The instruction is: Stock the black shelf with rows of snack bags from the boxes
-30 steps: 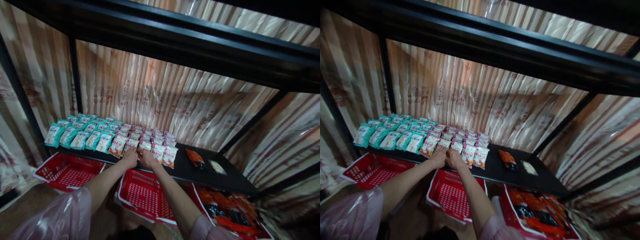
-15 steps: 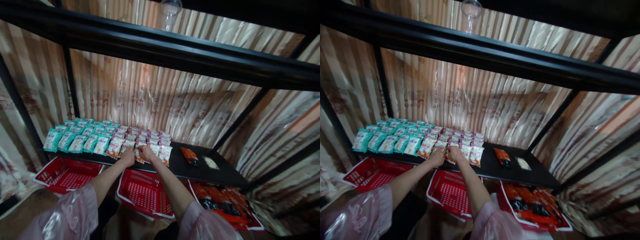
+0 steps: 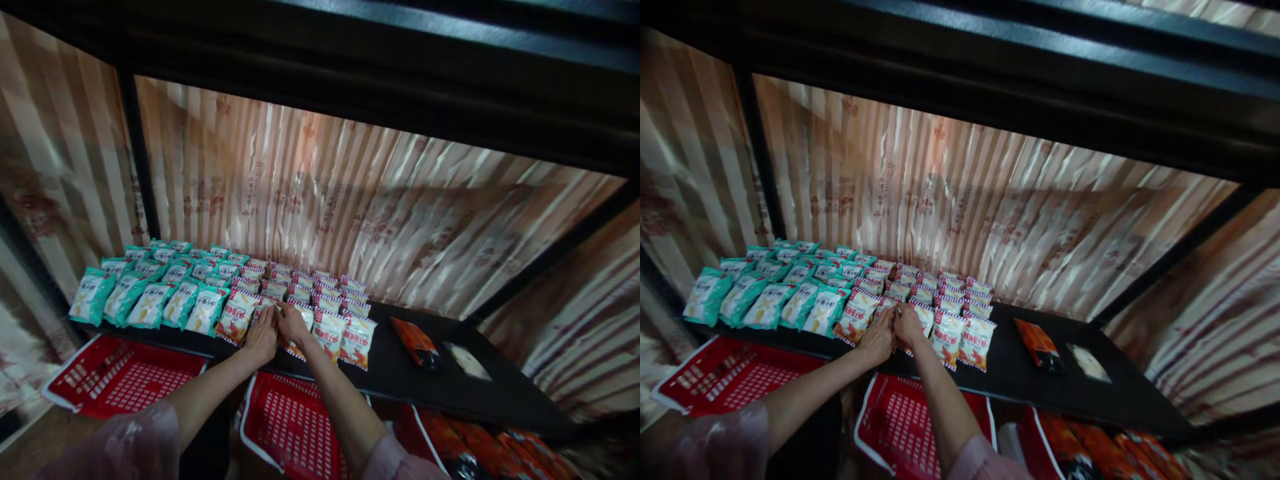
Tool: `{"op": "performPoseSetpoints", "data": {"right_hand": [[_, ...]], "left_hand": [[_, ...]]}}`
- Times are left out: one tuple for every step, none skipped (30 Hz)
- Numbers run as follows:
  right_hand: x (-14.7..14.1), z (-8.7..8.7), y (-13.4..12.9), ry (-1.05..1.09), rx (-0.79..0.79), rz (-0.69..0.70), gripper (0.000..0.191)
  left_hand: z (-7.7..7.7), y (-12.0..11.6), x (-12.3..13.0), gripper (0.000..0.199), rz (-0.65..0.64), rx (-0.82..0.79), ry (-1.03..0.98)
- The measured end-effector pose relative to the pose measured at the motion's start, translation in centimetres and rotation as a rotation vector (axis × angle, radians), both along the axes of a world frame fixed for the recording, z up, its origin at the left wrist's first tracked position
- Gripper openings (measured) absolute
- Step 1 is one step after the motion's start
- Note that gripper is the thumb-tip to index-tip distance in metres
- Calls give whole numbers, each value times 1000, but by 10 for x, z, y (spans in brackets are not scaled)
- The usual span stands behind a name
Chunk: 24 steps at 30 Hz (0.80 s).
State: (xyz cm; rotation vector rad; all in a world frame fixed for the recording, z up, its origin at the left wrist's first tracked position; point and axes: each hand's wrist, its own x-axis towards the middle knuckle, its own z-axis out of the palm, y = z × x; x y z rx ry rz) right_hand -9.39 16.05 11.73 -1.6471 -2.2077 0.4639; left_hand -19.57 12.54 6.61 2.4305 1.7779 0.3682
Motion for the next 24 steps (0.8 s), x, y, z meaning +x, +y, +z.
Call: {"op": "performPoseSetpoints", "data": {"right_hand": [[0,-2,1,5,2,-4,35],[0,-3,2,8,5,-5,34],[-1,-4,2,11,6,-3,33],[-1,-5,2,14,7,-2,32],[-1,-6,1,19,7,-5,32],[-2,-6,0,26,5,-15,31],[-3,-7,-1,34,1,-34,31],[-3,-8,-1,44,-6,-57,32],[-4,-9,-2,58,-15,-83,32],[-5,-10,-3,75,-24,-106,33],[-6,-12,-5,95,-32,-123,34],[-7,-14,-6,117,-38,-136,36],[-8,-16,-7,139,-43,-147,37],[-10,-19,-8,161,-49,-155,38],[-11,-22,-9,182,-56,-162,39],[-12,-24,-10,202,-65,-171,40],[-13,-27,-11,224,-76,-180,42],[-14,-30,-11,250,-88,-189,43],[-14,-32,-12,280,-99,-197,44],[-14,-35,-12,314,-108,-207,45],[-14,-37,-12,351,-117,-215,46],[-13,-39,-12,388,-125,-220,47],[-13,-40,-12,420,-131,-224,48],[-12,-42,-13,445,-135,-228,48]], "left_hand": [[-1,0,-1,65,2,10,-3],[-2,0,-1,65,4,22,-8],[-3,-1,0,64,3,35,-15],[-4,-2,0,63,-1,45,-22],[-4,-4,1,62,-8,53,-26],[-4,-4,1,61,-14,58,-29],[-5,-5,1,60,-19,61,-30],[-4,-5,1,60,-23,63,-30],[-4,-5,1,60,-31,62,-26],[-4,-5,-1,61,-43,59,-22],[-5,-5,-2,61,-59,57,-19],[-5,-4,-4,61,-73,55,-17],[-5,-4,-7,59,-82,55,-16],[-6,-3,-9,57,-88,59,-16],[-6,-3,-12,56,-88,64,-17],[-7,-4,-14,55,-85,69,-18],[-7,-4,-16,55,-83,70,-15],[-7,-4,-17,55,-82,69,-11],[-7,-5,-18,56,-83,69,-6],[-7,-5,-18,55,-81,72,1],[-7,-5,-18,54,-76,79,10],[-7,-5,-18,53,-73,89,21],[-8,-5,-17,51,-71,100,34],[-8,-5,-17,50,-72,112,45]]}}
